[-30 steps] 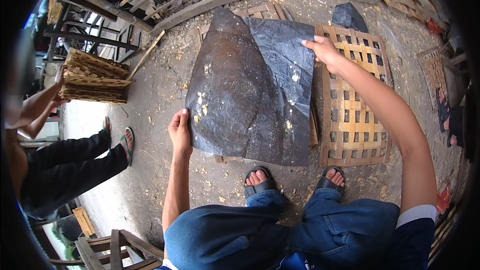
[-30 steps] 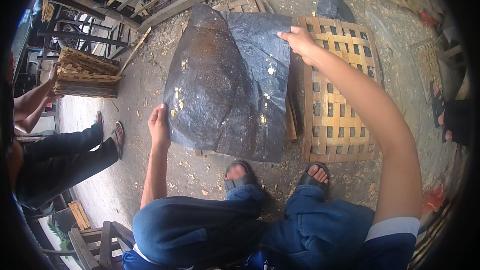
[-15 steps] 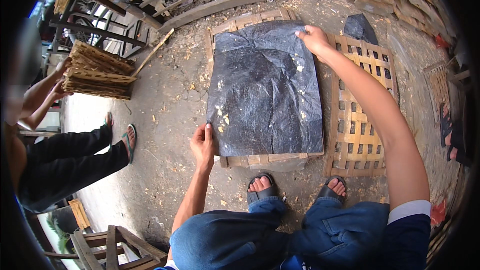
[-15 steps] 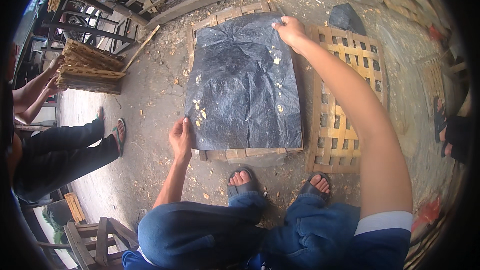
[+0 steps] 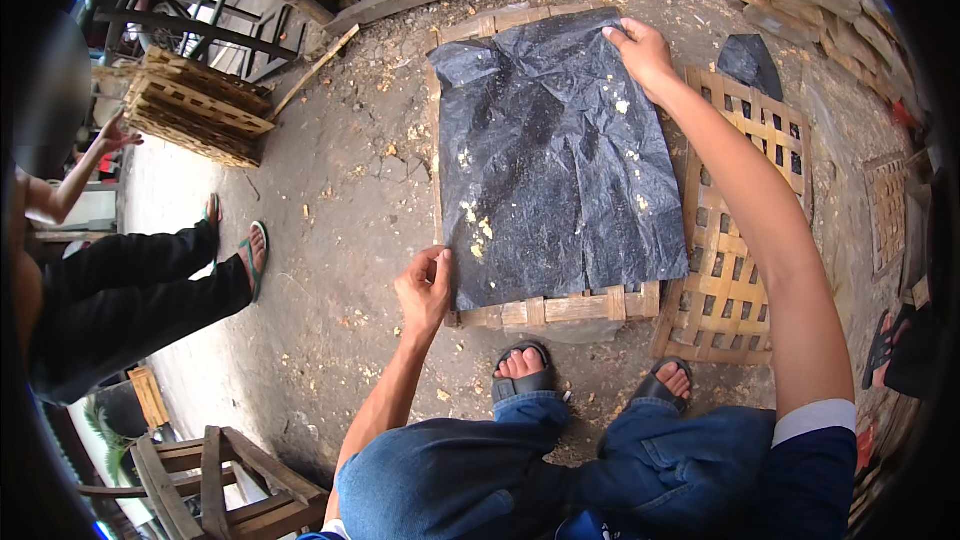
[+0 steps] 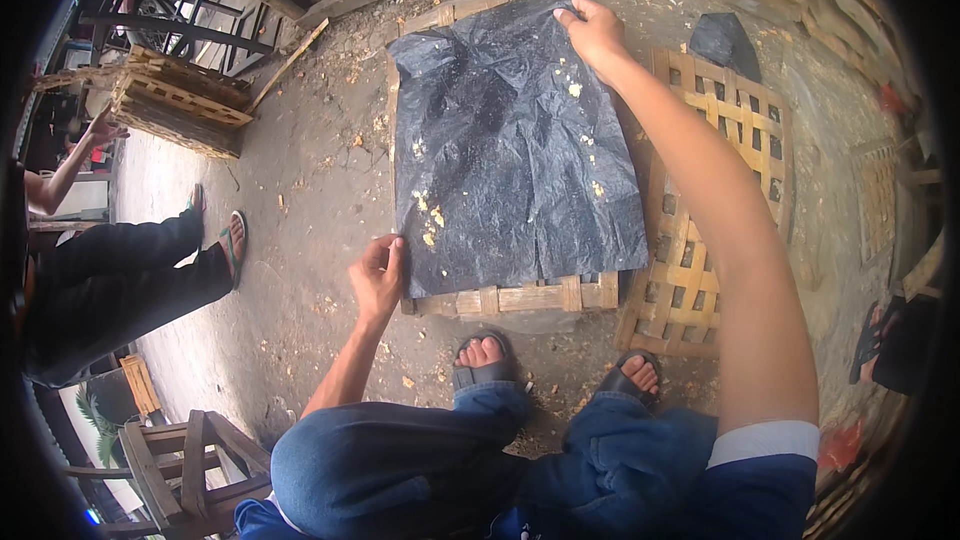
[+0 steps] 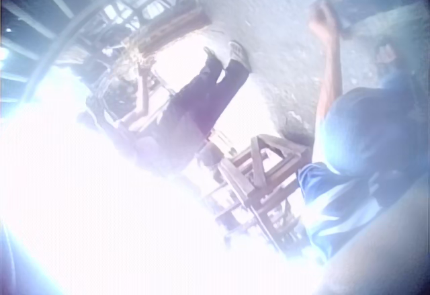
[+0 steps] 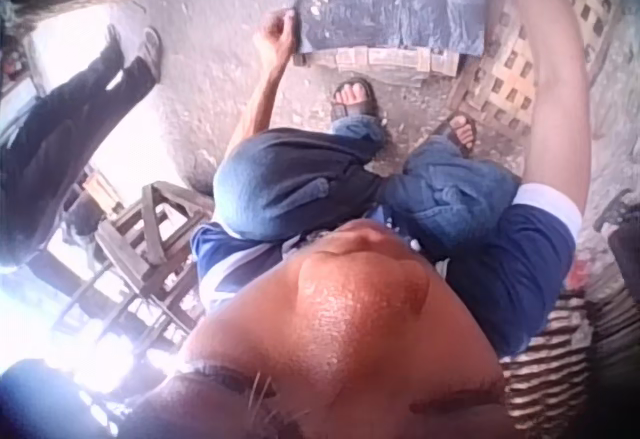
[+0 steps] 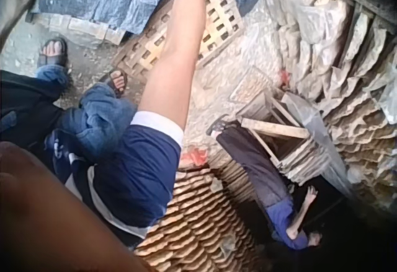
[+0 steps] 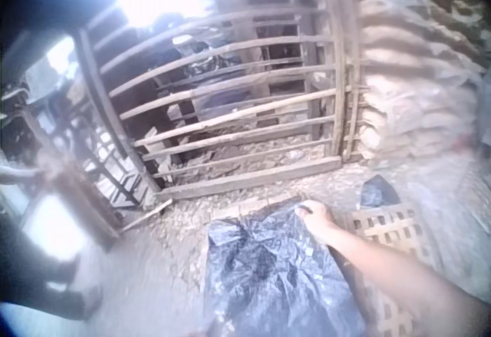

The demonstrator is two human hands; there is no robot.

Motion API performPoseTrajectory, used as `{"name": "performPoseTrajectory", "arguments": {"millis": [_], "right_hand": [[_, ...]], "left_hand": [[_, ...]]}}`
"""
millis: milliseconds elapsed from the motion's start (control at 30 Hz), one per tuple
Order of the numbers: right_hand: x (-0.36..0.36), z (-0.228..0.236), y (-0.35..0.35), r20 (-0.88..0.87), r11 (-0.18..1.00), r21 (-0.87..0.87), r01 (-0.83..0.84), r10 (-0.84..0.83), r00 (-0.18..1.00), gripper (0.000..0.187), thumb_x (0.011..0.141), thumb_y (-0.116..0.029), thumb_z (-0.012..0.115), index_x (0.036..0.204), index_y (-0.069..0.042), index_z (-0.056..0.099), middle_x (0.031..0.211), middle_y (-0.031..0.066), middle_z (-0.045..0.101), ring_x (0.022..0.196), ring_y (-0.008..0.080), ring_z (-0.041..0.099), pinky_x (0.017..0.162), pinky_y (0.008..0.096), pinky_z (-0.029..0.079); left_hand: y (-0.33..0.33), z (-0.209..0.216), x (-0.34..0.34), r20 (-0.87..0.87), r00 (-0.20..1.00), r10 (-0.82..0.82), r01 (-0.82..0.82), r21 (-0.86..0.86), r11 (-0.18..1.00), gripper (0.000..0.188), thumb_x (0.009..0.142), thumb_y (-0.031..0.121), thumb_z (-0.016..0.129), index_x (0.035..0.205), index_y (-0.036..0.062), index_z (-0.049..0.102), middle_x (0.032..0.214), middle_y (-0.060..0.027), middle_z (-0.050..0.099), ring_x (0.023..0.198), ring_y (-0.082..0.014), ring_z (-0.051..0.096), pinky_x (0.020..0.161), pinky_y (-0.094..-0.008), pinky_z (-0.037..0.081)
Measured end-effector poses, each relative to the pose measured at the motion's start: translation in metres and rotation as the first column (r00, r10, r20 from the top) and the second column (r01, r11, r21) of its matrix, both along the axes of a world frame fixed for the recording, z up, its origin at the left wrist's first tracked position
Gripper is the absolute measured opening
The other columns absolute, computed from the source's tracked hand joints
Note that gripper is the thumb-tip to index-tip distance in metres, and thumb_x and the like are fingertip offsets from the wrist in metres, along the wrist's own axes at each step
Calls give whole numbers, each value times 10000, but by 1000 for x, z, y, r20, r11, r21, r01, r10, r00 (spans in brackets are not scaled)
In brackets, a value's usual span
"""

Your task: The person sits on the floor and handles a rectangular wooden lattice frame. They place a black plastic sheet over the lattice, smooth it, and then place another lattice frame on top. The person repeatedly lifts and adjusts the frames and the sheet.

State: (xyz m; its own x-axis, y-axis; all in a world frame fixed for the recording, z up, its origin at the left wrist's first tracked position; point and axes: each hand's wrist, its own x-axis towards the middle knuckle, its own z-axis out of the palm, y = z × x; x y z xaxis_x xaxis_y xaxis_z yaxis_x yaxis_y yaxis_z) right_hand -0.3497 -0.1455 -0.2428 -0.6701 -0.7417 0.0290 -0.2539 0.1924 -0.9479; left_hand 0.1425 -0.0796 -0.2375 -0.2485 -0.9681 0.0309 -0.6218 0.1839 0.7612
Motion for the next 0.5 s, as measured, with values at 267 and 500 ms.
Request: {"name": "performPoseTrajectory", "arguments": {"millis": [267, 500], "right_hand": [[-5, -17, 9, -4, 989, 130, 68, -68, 998, 522, 966, -259, 681, 1388, 22, 554, 1386, 182, 611, 1274, 281, 591, 1043, 359, 461], [-10, -14, 33, 14, 940, 340, 16, -22, 1000, 466, 972, -244, 678, 1328, 40, 582, 1294, 182, 661, 1184, 242, 629, 1001, 353, 475]], "left_hand": [[-3, 3, -2, 35, 999, -35, 38, -97, 995, 185, 947, 199, 703, 1001, 28, 749, 550, -20, 521, 518, -59, 449, 496, -274, 396], [-6, -2, 3, 95, 994, -54, 53, 16, 998, 266, 942, 270, 705, 1009, 15, 743, 582, -35, 580, 552, -72, 502, 530, -277, 431]]}}
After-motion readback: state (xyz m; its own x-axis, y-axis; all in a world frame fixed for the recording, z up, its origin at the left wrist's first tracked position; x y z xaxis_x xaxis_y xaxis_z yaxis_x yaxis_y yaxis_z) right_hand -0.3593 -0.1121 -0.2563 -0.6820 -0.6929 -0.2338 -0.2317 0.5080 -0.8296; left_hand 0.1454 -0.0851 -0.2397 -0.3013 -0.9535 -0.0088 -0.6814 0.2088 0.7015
